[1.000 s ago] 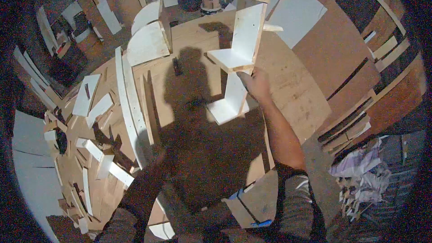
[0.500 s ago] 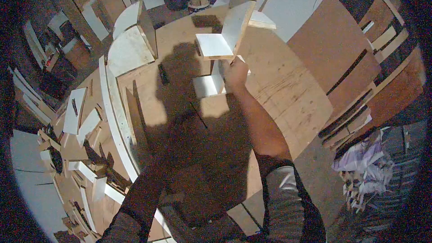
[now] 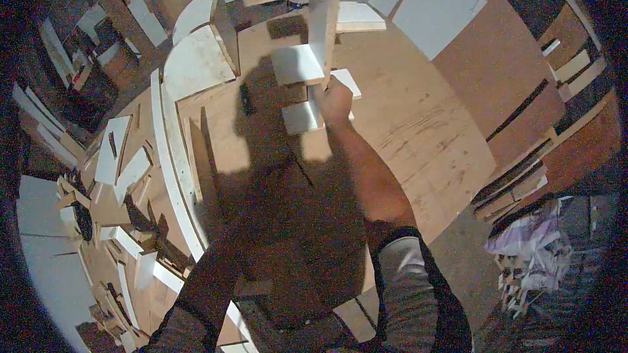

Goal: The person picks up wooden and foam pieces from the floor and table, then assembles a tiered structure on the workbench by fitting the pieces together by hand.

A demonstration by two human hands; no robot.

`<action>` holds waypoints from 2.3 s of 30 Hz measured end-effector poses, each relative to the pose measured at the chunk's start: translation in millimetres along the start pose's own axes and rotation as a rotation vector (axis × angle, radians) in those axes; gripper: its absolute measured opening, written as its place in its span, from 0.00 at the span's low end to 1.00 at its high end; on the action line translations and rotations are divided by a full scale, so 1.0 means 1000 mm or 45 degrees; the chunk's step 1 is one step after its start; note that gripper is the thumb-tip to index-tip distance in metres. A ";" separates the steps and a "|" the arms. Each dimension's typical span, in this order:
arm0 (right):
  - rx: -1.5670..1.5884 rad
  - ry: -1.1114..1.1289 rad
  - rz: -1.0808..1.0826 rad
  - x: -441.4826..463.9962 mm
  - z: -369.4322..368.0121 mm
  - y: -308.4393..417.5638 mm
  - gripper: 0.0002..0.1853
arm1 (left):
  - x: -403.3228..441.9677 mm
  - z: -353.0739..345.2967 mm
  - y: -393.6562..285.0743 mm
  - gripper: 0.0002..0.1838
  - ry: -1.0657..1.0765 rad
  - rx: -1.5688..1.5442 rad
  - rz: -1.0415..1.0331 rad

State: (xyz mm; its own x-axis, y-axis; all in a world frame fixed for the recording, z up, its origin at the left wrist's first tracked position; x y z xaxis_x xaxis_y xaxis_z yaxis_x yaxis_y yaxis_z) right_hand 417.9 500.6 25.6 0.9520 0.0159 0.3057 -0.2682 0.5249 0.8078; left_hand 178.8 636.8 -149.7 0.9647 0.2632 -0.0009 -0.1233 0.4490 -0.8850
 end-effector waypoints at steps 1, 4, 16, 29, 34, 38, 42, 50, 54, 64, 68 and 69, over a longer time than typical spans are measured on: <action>-0.013 0.022 0.013 -0.003 -0.003 -0.001 0.23 | 0.001 0.001 -0.001 0.18 -0.009 0.002 -0.001; 0.037 -0.039 0.101 -0.011 0.000 0.000 0.20 | 0.003 0.002 -0.002 0.18 -0.045 0.003 -0.001; -0.254 0.160 -0.231 -0.009 0.004 0.010 0.22 | -0.008 0.042 -0.030 0.17 -0.252 0.108 -0.048; 0.524 0.392 -0.152 -0.164 -0.041 0.020 0.22 | -0.157 0.216 -0.116 0.14 -1.030 0.396 -0.082; 0.375 1.345 0.057 -0.334 -0.116 0.148 0.16 | -0.211 0.236 -0.060 0.14 -1.070 0.406 -0.040; 0.614 1.371 0.433 -0.389 -0.169 0.178 0.20 | -0.230 0.249 -0.047 0.12 -1.141 0.304 -0.118; 0.168 1.547 -0.048 -0.422 -0.181 0.192 0.21 | -0.262 0.270 -0.030 0.15 -1.022 0.086 -0.086; 0.359 1.740 -0.755 -0.519 -0.188 0.168 0.32 | -0.398 0.295 -0.014 0.22 -0.743 -0.083 0.010; 0.279 1.812 -0.538 -0.568 -0.175 0.183 0.35 | -0.443 0.301 0.006 0.18 -0.879 -0.123 0.203; -0.023 1.597 0.195 -0.578 -0.149 0.199 0.43 | -0.450 0.284 0.077 0.18 -1.143 -0.384 0.181; -0.158 1.375 0.582 -0.546 -0.150 0.223 0.46 | -0.442 0.294 0.060 0.20 -1.175 -0.642 0.120; -0.185 1.317 0.676 -0.536 -0.150 0.235 0.47 | -0.440 0.299 0.053 0.21 -1.191 -0.719 0.096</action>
State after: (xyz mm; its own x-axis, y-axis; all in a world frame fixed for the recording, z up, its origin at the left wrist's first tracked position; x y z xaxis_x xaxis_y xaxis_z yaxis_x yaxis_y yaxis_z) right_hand -133.6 743.3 -24.4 0.4102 0.9117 -0.0223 -0.7123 0.3355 0.6165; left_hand -322.2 800.4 -57.2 0.3714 0.9251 0.0785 0.1799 0.0112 -0.9836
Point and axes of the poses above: each hand's wrist, its own x-axis towards the middle knuckle, its own z-axis out of the back of the hand, y = z × x, the point moved 4 cm from there along x, towards the middle knuckle, and after that the axes turned 14 degrees about -z, right-handed, at the moved point
